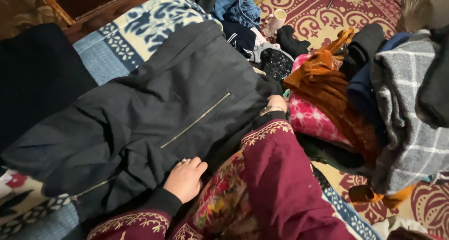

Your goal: Folding various items of clothing on a bed, including a black garment and a grey hoodie.

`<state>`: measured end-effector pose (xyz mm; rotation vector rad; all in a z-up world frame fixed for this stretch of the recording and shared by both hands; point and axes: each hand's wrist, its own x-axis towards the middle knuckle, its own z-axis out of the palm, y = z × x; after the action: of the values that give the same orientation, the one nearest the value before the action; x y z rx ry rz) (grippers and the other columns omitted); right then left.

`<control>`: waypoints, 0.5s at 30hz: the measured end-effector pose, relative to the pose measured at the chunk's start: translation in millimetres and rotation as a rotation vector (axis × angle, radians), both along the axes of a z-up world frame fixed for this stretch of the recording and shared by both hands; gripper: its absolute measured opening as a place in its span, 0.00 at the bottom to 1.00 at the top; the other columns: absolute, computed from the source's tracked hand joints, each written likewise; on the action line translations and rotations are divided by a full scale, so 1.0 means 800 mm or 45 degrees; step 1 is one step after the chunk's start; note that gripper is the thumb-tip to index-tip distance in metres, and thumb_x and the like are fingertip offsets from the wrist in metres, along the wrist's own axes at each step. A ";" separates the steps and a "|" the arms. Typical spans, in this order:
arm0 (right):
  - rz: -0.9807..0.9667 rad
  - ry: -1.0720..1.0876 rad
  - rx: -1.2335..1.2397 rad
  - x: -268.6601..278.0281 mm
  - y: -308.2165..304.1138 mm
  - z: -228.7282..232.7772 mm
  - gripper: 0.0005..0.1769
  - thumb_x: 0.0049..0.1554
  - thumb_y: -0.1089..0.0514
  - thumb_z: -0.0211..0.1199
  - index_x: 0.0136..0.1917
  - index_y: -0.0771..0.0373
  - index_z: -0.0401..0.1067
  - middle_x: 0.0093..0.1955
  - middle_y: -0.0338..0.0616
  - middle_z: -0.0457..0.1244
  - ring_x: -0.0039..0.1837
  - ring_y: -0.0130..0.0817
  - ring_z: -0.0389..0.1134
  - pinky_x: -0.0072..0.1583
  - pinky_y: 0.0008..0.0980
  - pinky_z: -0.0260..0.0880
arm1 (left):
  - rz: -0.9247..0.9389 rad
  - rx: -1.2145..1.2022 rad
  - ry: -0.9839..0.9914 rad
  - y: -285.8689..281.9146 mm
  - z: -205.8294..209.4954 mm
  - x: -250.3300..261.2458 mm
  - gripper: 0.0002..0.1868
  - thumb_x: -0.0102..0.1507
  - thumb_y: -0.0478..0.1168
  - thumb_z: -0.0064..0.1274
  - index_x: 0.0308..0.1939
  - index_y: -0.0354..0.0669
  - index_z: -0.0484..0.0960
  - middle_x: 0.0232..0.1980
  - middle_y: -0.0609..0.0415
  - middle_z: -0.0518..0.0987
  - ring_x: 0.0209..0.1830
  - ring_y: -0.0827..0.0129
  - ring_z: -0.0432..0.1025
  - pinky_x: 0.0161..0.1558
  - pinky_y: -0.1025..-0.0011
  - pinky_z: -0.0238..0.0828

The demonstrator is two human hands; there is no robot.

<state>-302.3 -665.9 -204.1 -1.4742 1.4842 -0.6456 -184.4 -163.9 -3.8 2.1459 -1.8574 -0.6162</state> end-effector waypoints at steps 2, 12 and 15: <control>0.824 0.826 -0.164 -0.022 -0.008 -0.005 0.34 0.43 0.68 0.66 0.64 0.54 0.78 0.65 0.41 0.69 0.67 0.41 0.68 0.69 0.34 0.63 | 0.006 0.002 -0.025 0.000 -0.001 -0.001 0.13 0.57 0.32 0.50 0.45 0.47 0.74 0.42 0.52 0.70 0.39 0.51 0.70 0.42 0.52 0.70; -0.353 -0.799 1.058 -0.025 0.192 0.235 0.22 0.56 0.66 0.68 0.62 0.70 0.67 0.58 0.46 0.60 0.73 0.50 0.59 0.71 0.52 0.60 | 0.019 -0.209 -0.249 -0.002 -0.045 -0.005 0.28 0.62 0.40 0.45 0.67 0.65 0.72 0.39 0.58 0.73 0.43 0.56 0.76 0.49 0.58 0.74; -0.283 -0.799 0.986 -0.036 0.177 0.218 0.27 0.61 0.63 0.66 0.72 0.64 0.65 0.71 0.57 0.61 0.74 0.57 0.61 0.71 0.52 0.65 | 0.062 -0.333 -0.259 -0.001 -0.040 0.000 0.22 0.64 0.43 0.45 0.62 0.67 0.76 0.37 0.60 0.72 0.44 0.58 0.76 0.52 0.60 0.74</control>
<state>-331.0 -524.3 -30.1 -0.4533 1.1881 -0.5066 -184.0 -164.7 -35.8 2.1355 -1.8581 -0.1375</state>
